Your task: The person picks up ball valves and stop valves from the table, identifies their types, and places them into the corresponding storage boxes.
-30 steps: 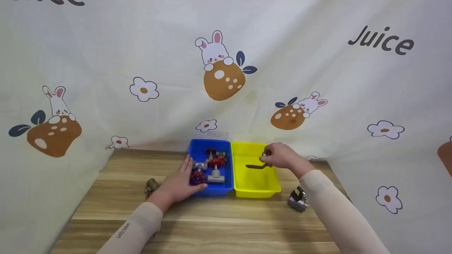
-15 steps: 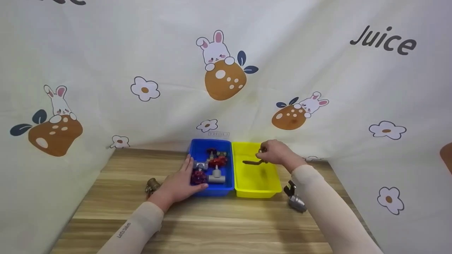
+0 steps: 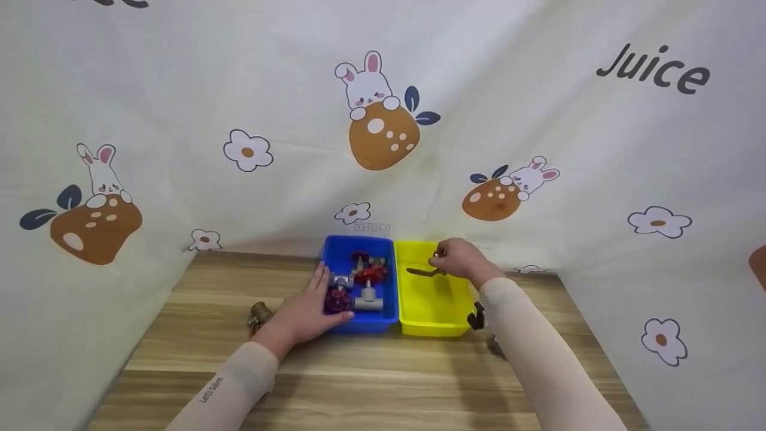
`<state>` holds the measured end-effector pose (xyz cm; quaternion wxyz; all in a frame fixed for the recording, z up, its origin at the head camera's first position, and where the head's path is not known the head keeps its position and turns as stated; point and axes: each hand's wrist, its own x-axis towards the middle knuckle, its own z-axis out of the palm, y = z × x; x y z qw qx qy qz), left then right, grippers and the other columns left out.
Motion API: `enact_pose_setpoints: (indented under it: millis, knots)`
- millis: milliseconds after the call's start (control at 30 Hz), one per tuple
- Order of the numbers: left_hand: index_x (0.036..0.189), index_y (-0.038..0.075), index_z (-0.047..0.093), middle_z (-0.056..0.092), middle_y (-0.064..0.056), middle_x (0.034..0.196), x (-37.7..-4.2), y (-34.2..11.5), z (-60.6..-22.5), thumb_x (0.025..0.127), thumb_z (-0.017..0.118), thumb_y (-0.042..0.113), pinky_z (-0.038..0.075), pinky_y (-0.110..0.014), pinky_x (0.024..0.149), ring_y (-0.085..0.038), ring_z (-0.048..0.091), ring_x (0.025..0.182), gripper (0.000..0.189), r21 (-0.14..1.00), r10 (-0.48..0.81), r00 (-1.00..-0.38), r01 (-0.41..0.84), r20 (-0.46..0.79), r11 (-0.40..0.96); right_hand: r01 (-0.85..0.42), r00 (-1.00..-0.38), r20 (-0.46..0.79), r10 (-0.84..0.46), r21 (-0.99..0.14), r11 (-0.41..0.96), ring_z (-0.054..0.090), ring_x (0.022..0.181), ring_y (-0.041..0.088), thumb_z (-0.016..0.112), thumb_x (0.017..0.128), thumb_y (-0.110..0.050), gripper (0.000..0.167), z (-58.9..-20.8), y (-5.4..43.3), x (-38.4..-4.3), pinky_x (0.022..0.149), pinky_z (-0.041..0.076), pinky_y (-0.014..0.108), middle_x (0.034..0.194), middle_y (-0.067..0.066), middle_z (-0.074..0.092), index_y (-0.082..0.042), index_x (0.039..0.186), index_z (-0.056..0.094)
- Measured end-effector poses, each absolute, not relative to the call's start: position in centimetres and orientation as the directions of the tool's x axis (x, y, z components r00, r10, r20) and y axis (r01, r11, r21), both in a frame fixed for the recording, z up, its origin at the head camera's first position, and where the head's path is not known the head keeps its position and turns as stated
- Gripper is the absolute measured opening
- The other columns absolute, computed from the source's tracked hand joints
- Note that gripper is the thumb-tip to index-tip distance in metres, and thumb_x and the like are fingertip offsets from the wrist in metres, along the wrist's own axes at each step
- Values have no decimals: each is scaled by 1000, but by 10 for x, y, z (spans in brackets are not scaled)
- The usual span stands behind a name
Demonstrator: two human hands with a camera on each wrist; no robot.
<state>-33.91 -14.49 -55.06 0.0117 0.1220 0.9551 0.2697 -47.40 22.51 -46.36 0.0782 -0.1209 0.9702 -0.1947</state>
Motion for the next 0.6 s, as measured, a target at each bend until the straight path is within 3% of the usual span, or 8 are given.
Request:
enact_pose_setpoints:
  millis: [233,433,600]
  knots:
    - [177,5,11,-3,-14,185,-339,-145,-552,95,65,82,40,-75,118,-57,47,149,125,507,237,-971,225,43,832,-197,-961,-109,-254,-374,906,68,86,23,75,104,-32,27,-474,221,-481,87,60,39,97,5,75,-7,113,78]
    - [177,3,13,1,-15,185,-339,-144,-551,97,65,79,43,-77,114,-57,60,136,122,499,244,-968,239,57,833,-251,-956,-71,-284,-300,920,63,78,23,74,105,-29,22,-483,220,-488,79,56,39,92,6,71,-7,104,75]
    - [176,3,14,2,-16,185,-338,-145,-550,97,65,80,41,-79,114,-57,56,141,122,503,238,-969,236,60,832,-223,-962,-91,-257,-276,935,61,78,22,73,106,-29,21,-489,219,-495,78,53,38,91,6,68,-8,103,72]
